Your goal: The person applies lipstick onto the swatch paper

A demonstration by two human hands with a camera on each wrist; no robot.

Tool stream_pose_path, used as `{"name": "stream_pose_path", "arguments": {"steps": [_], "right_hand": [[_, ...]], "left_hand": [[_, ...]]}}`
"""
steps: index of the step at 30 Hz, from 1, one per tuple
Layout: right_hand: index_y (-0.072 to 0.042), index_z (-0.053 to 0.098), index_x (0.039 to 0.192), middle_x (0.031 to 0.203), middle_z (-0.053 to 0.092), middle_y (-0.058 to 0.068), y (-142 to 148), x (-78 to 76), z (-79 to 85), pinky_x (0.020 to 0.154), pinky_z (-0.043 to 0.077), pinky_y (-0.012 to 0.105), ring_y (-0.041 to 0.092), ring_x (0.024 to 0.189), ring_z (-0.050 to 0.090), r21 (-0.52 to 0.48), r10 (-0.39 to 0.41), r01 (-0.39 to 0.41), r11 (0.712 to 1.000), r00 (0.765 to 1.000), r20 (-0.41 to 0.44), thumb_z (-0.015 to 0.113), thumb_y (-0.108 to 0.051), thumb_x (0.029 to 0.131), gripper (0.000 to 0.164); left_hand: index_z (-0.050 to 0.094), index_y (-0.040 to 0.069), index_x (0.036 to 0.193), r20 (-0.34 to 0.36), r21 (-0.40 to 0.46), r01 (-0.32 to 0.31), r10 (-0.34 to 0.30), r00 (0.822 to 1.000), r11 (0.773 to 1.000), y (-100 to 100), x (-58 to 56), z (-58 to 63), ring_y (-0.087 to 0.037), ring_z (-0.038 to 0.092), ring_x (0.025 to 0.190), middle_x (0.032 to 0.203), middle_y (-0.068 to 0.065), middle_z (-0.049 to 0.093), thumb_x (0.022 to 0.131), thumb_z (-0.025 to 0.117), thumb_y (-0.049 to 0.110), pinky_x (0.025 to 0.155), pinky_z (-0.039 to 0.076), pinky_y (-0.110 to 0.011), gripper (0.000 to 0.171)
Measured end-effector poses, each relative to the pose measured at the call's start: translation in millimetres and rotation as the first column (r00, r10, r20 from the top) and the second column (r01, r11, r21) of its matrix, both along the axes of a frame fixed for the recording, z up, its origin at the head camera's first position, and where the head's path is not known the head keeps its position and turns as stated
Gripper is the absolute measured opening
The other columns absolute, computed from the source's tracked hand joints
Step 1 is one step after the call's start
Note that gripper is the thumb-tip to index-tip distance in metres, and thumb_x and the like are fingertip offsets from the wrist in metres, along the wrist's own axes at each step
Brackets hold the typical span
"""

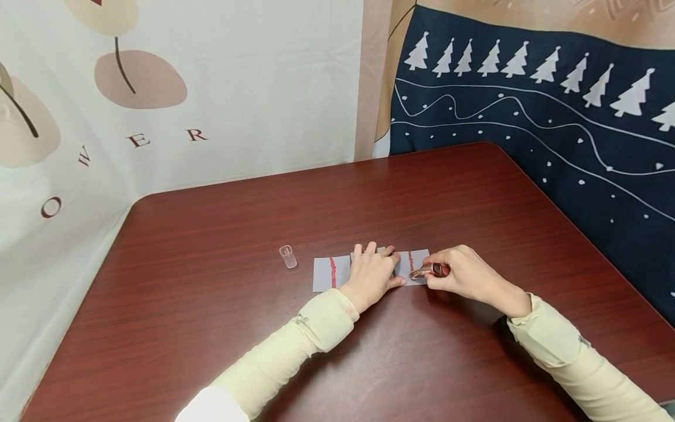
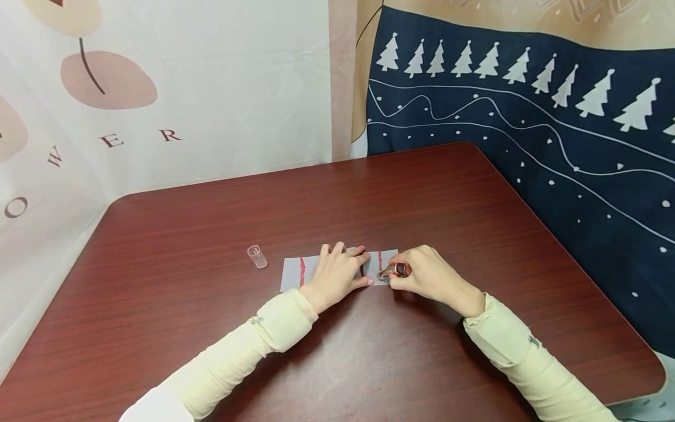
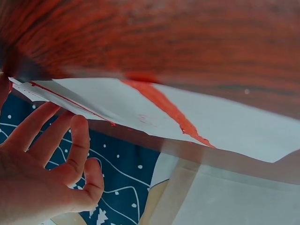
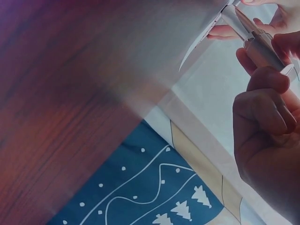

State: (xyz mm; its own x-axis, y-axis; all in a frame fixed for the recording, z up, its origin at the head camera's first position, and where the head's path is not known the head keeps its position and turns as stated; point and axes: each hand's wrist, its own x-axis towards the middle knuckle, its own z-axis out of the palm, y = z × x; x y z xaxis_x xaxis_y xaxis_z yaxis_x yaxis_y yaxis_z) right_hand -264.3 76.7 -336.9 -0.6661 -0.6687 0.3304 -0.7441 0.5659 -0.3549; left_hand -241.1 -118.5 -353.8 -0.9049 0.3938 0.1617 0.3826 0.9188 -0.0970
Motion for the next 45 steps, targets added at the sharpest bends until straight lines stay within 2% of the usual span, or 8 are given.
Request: {"name": "stream_pose_path", "arguments": {"steps": [15, 24, 32, 45], "right_hand": [[-0.01, 0.068, 0.081, 0.065, 0.055, -0.012, 0.6, -0.7, -0.8, 0.043, 0.032, 0.017, 0.0, 0.048, 0.036, 0.009, 0.013, -0.013, 1.0, 1.0, -0.014, 0.063, -0.019, 0.065, 0.018], [-0.013, 0.067, 0.078, 0.056, 0.045, -0.016, -0.1, -2.4, 0.4, 0.042, 0.031, 0.018, 0.0, 0.046, 0.035, -0.008, 0.022, -0.023, 1.0, 1.0, -0.02, 0.061, -0.018, 0.065, 0.015], [-0.013, 0.067, 0.078, 0.056, 0.046, -0.015, -0.7, -2.1, 0.2, 0.043, 0.032, 0.018, 0.0, 0.046, 0.036, -0.003, 0.016, -0.016, 1.0, 1.0, -0.012, 0.061, -0.018, 0.064, 0.016], [-0.014, 0.067, 0.078, 0.058, 0.048, -0.016, -0.1, -2.3, -0.3, 0.042, 0.031, 0.018, 0.0, 0.047, 0.037, -0.005, 0.015, -0.015, 1.0, 1.0, -0.009, 0.061, -0.018, 0.064, 0.016]], "left_hand": [[0.06, 0.025, 0.107, 0.0, 0.0, -0.002, 0.002, 1.0, 1.0, 1.5, -1.7, 0.1, -0.018, 0.044, 0.082, 0.114, 0.006, 0.055, 0.068, 0.056, 0.058, 0.066, 0.027, -0.034, 0.051], [0.062, 0.025, 0.104, -0.035, 0.01, 0.007, -0.007, 0.999, 1.0, 1.6, -3.4, 1.1, -0.018, 0.044, 0.08, 0.112, 0.005, 0.056, 0.068, 0.058, 0.056, 0.064, 0.027, -0.034, 0.048], [0.061, 0.024, 0.103, 0.016, 0.017, -0.007, 0.006, 1.0, 1.0, 2.4, -3.0, 0.9, -0.019, 0.043, 0.081, 0.115, 0.005, 0.054, 0.069, 0.057, 0.056, 0.066, 0.027, -0.035, 0.046], [0.06, 0.023, 0.105, 0.042, 0.017, -0.007, 0.007, 0.999, 1.0, 3.2, -5.0, 1.2, -0.019, 0.043, 0.083, 0.116, 0.004, 0.053, 0.071, 0.056, 0.055, 0.067, 0.027, -0.035, 0.047]]}}
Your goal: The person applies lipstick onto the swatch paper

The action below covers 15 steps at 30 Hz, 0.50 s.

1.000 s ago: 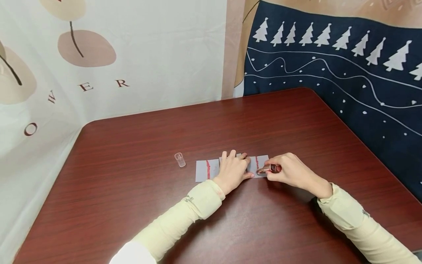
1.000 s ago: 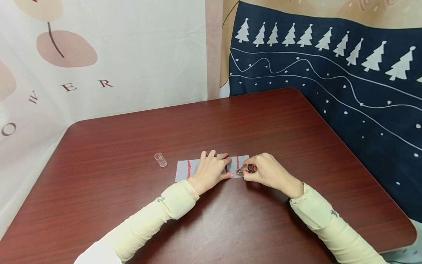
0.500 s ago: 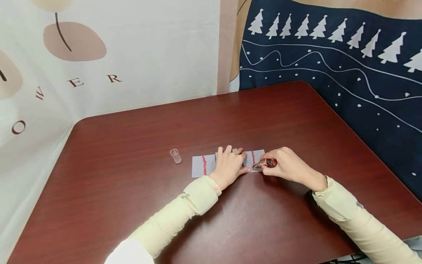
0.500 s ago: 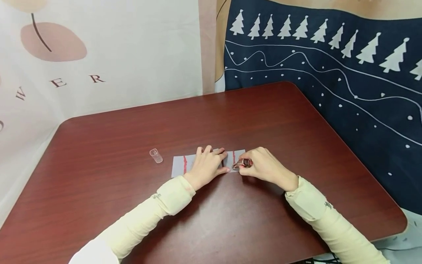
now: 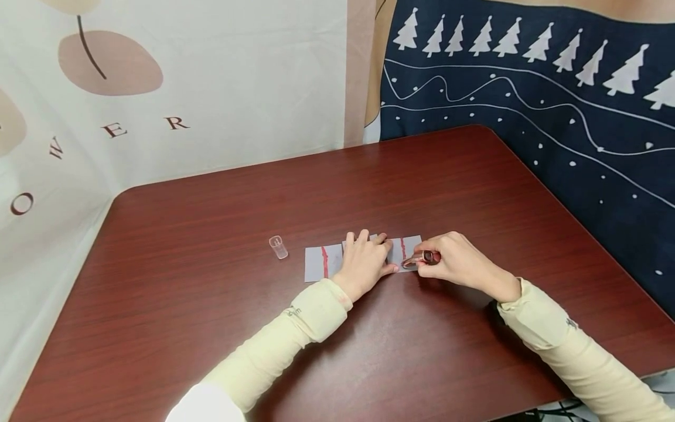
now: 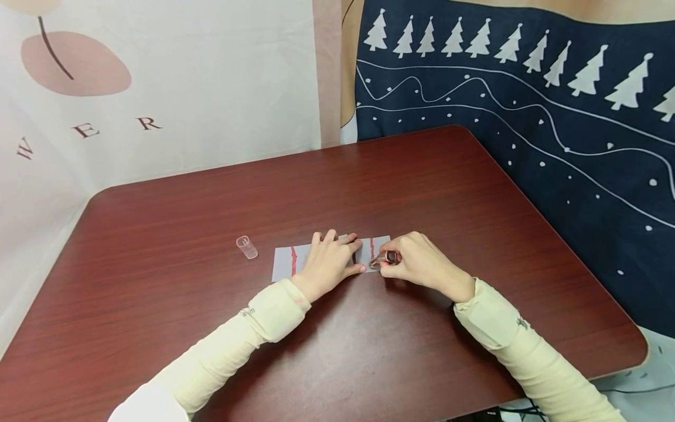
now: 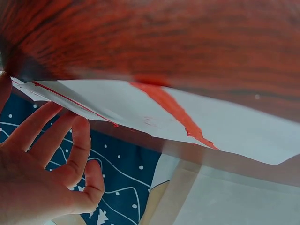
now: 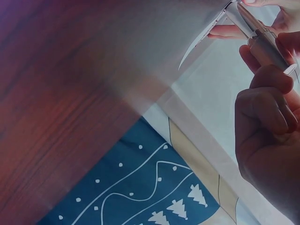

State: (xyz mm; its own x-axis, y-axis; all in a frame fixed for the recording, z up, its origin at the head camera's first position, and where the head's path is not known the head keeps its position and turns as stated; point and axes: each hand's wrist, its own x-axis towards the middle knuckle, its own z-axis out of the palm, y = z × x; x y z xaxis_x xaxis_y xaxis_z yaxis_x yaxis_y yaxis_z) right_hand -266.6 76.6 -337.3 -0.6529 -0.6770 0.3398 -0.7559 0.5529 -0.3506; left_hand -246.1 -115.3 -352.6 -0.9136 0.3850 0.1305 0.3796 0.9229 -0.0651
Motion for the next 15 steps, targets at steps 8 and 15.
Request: {"name": "stream_pose_path", "arguments": {"steps": [8, 15], "right_hand": [[-0.014, 0.066, 0.077, 0.058, 0.047, -0.016, -0.9, 1.1, 0.0, 0.043, 0.032, 0.018, 0.0, 0.047, 0.037, 0.0, -0.006, 0.006, 1.0, 1.0, 0.005, 0.06, -0.018, 0.063, 0.016], [-0.015, 0.066, 0.076, 0.057, 0.047, -0.016, -2.0, 1.6, 0.2, 0.043, 0.032, 0.018, 0.0, 0.048, 0.038, -0.002, -0.011, 0.011, 1.0, 1.0, 0.005, 0.06, -0.018, 0.063, 0.014]], "left_hand": [[0.06, 0.024, 0.107, 0.001, 0.002, -0.003, 0.003, 1.0, 1.0, -0.5, 0.7, -0.2, -0.019, 0.043, 0.084, 0.116, 0.005, 0.053, 0.071, 0.056, 0.055, 0.068, 0.027, -0.035, 0.048], [0.06, 0.024, 0.107, -0.002, 0.003, 0.001, -0.001, 1.0, 1.0, -1.2, 1.2, 0.3, -0.019, 0.043, 0.083, 0.117, 0.004, 0.053, 0.071, 0.055, 0.055, 0.067, 0.027, -0.035, 0.048]]}}
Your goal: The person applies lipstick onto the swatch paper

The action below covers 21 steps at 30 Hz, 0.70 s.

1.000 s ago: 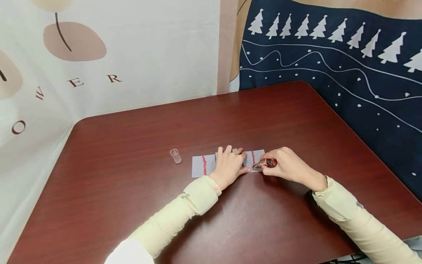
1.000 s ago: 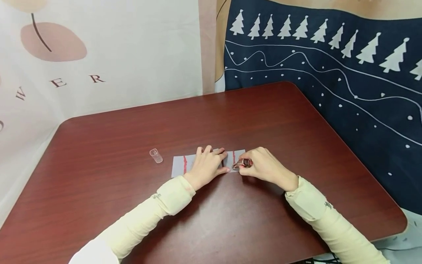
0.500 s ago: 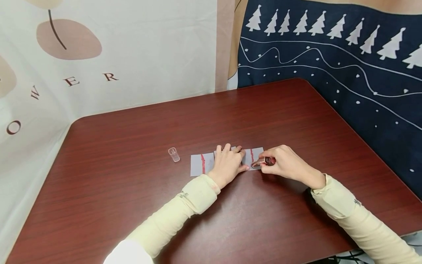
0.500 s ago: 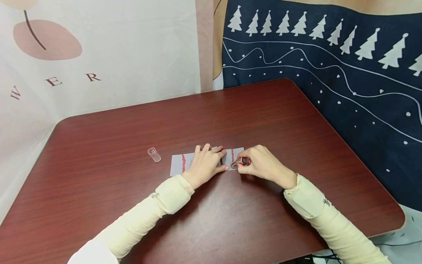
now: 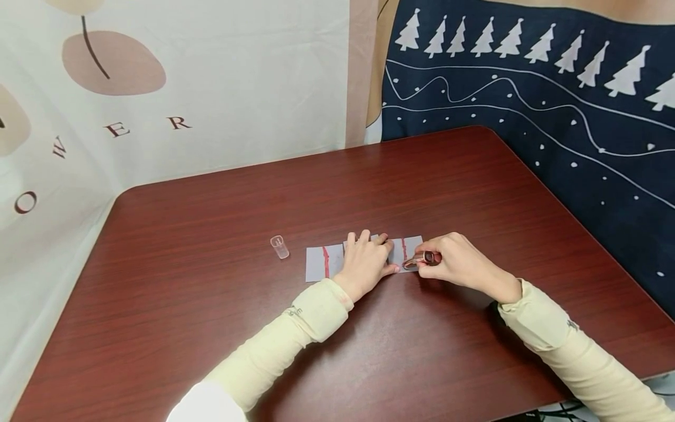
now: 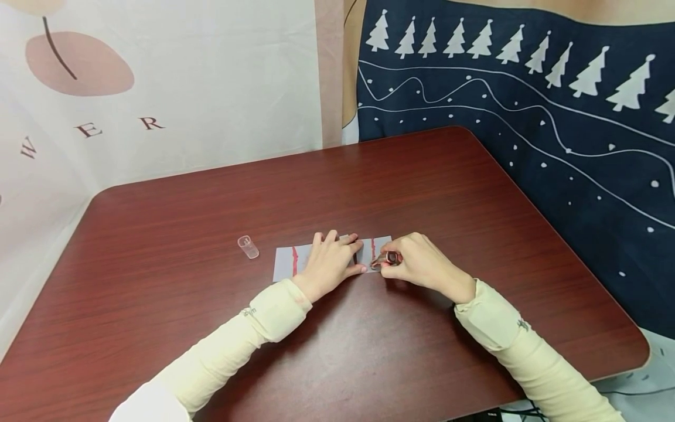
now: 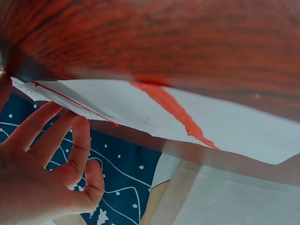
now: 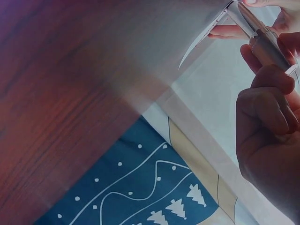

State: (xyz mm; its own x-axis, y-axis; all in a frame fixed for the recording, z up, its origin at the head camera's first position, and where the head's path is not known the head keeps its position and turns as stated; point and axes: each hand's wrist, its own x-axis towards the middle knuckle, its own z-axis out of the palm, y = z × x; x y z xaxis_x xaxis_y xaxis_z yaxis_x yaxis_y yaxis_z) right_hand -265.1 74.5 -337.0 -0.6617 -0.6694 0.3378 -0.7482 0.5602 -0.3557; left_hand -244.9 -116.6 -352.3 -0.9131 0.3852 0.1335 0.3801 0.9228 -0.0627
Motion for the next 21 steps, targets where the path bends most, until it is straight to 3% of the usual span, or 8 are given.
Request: {"name": "stream_pose_path", "arguments": {"steps": [21], "right_hand": [[-0.016, 0.065, 0.075, 0.055, 0.046, -0.016, -0.5, 1.4, -0.1, 0.043, 0.032, 0.018, 0.0, 0.047, 0.037, 0.011, 0.002, -0.002, 1.0, 1.0, 0.001, 0.06, -0.018, 0.064, 0.012]], "left_hand": [[0.059, 0.024, 0.108, 0.0, -0.005, -0.004, 0.004, 1.0, 1.0, 0.7, -0.3, -1.8, -0.019, 0.043, 0.084, 0.118, 0.004, 0.052, 0.072, 0.054, 0.056, 0.067, 0.027, -0.035, 0.049]]}}
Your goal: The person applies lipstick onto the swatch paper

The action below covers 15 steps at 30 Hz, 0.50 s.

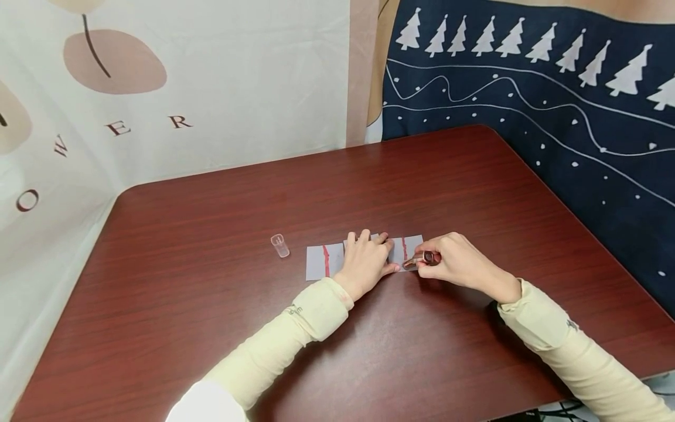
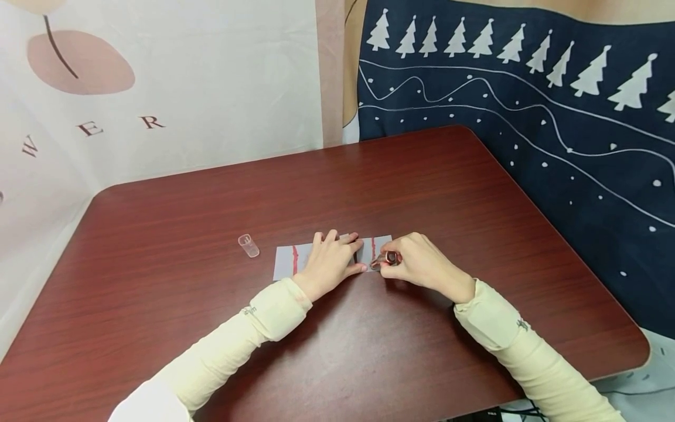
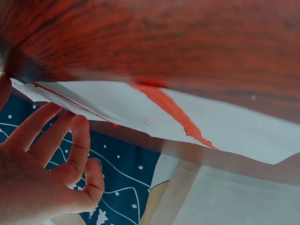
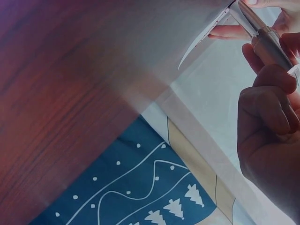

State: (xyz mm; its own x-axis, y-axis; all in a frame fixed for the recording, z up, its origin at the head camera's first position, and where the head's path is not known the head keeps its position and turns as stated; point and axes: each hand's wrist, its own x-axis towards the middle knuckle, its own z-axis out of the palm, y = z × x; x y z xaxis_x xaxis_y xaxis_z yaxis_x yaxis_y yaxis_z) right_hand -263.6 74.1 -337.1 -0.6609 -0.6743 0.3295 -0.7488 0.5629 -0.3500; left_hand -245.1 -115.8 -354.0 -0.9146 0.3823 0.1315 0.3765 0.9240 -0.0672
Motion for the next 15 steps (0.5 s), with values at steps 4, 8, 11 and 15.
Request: {"name": "stream_pose_path", "arguments": {"steps": [4, 8, 11, 15], "right_hand": [[-0.016, 0.065, 0.074, 0.054, 0.045, -0.016, -0.4, 1.5, 0.1, 0.042, 0.032, 0.018, 0.0, 0.047, 0.037, 0.003, -0.006, 0.006, 1.0, 1.0, 0.005, 0.061, -0.018, 0.064, 0.011], [-0.016, 0.065, 0.074, 0.054, 0.045, -0.016, -1.1, 2.4, -0.2, 0.043, 0.033, 0.018, 0.0, 0.047, 0.037, -0.01, -0.005, 0.005, 1.0, 1.0, 0.008, 0.061, -0.018, 0.064, 0.011], [-0.016, 0.065, 0.074, 0.054, 0.045, -0.017, -1.4, 2.6, -0.4, 0.043, 0.033, 0.017, -0.001, 0.047, 0.037, -0.016, 0.007, -0.007, 1.0, 1.0, 0.007, 0.061, -0.017, 0.064, 0.011], [-0.016, 0.065, 0.074, 0.055, 0.045, -0.017, -1.3, 2.1, 0.1, 0.043, 0.033, 0.017, -0.001, 0.047, 0.037, -0.019, 0.016, -0.017, 1.0, 1.0, -0.004, 0.06, -0.017, 0.065, 0.01]], "left_hand": [[0.059, 0.024, 0.109, 0.002, 0.002, 0.002, -0.002, 1.0, 1.0, -0.2, 0.8, -0.7, -0.019, 0.043, 0.084, 0.118, 0.004, 0.052, 0.072, 0.054, 0.055, 0.067, 0.027, -0.035, 0.048], [0.059, 0.024, 0.107, -0.003, 0.006, 0.006, -0.006, 1.0, 1.0, -0.4, 1.8, -0.9, -0.019, 0.043, 0.083, 0.117, 0.004, 0.053, 0.072, 0.055, 0.055, 0.066, 0.026, -0.035, 0.047], [0.06, 0.023, 0.106, -0.009, 0.001, 0.007, -0.007, 1.0, 1.0, -0.9, 2.2, -0.6, -0.019, 0.043, 0.082, 0.117, 0.004, 0.053, 0.072, 0.055, 0.055, 0.066, 0.026, -0.035, 0.047], [0.06, 0.024, 0.106, -0.015, -0.002, 0.005, -0.005, 1.0, 1.0, -1.6, 2.1, 0.3, -0.019, 0.043, 0.082, 0.117, 0.004, 0.053, 0.071, 0.055, 0.056, 0.066, 0.026, -0.035, 0.048]]}}
